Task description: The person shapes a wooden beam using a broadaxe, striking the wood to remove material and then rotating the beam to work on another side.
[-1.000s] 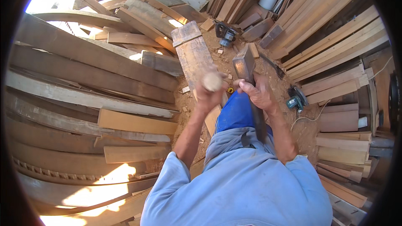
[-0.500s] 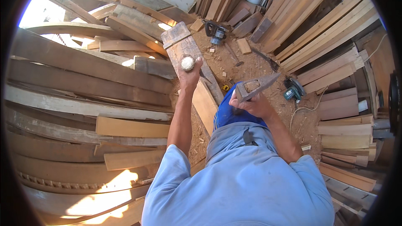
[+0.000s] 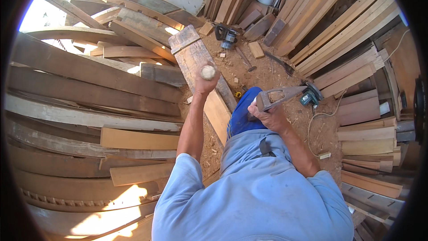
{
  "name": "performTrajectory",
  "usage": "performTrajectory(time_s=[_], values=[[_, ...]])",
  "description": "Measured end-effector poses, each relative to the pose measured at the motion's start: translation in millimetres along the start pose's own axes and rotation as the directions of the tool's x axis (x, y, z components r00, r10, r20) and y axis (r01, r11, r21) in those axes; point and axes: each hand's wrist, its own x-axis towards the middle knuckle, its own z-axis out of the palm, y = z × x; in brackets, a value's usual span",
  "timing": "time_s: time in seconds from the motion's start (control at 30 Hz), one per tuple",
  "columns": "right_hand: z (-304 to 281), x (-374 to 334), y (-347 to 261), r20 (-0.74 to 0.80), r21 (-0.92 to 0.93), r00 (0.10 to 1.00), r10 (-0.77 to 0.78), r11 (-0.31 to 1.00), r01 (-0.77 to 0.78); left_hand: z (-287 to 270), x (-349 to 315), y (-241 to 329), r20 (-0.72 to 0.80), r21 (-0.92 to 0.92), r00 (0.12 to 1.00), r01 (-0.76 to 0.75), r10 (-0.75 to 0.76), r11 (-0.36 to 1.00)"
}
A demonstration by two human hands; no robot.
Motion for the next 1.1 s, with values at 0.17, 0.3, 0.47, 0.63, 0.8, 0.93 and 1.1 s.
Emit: performTrajectory(time_s=[0.17, 0.3, 0.47, 0.63, 0.8, 0.93, 1.1], values=[[-8.5, 22.5, -60.5, -0.086, -0.333, 0.932, -0.353, 0.892, 0.307, 21.8, -11.7, 25.3, -0.023, 0.156, 0.999, -0.032, 0.036, 0.987], [21.6, 61.5, -113.4, -0.125, -0.16, 0.867, -0.482, 0.872, 0.462, 2.9, -19.1, 7.7, -0.182, -0.006, 0.978, 0.099, -0.099, 0.995], [44.2, 108.3, -42.2, 0.289, -0.58, 0.838, -0.464, 0.612, 0.538, -2.8, -31.7, -12.5, -0.078, 0.324, 0.965, -0.214, 0.252, 0.921], [37.9, 118.7, -49.4, 0.313, -0.833, 0.946, -0.085, 0.454, 0.316, -5.9, -40.2, 9.2, -0.021, 0.256, 1.0, 0.008, -0.003, 0.967], [54.9, 101.7, -57.3, 0.201, -0.515, 0.874, -0.443, 0.711, 0.479, -16.1, -55.6, -48.9, 0.011, 0.577, 0.981, -0.163, 0.192, 0.8], [27.7, 113.3, -22.9, 0.236, -0.859, 0.972, 0.006, 0.469, 0.205, 7.6, -37.1, 17.1, 0.025, 0.269, 0.995, -0.098, 0.095, 0.958], [48.6, 92.7, -35.0, 0.228, -0.616, 0.924, -0.308, 0.689, 0.382, -9.6, -53.8, -13.7, -0.005, 0.474, 0.986, -0.147, 0.169, 0.868]])
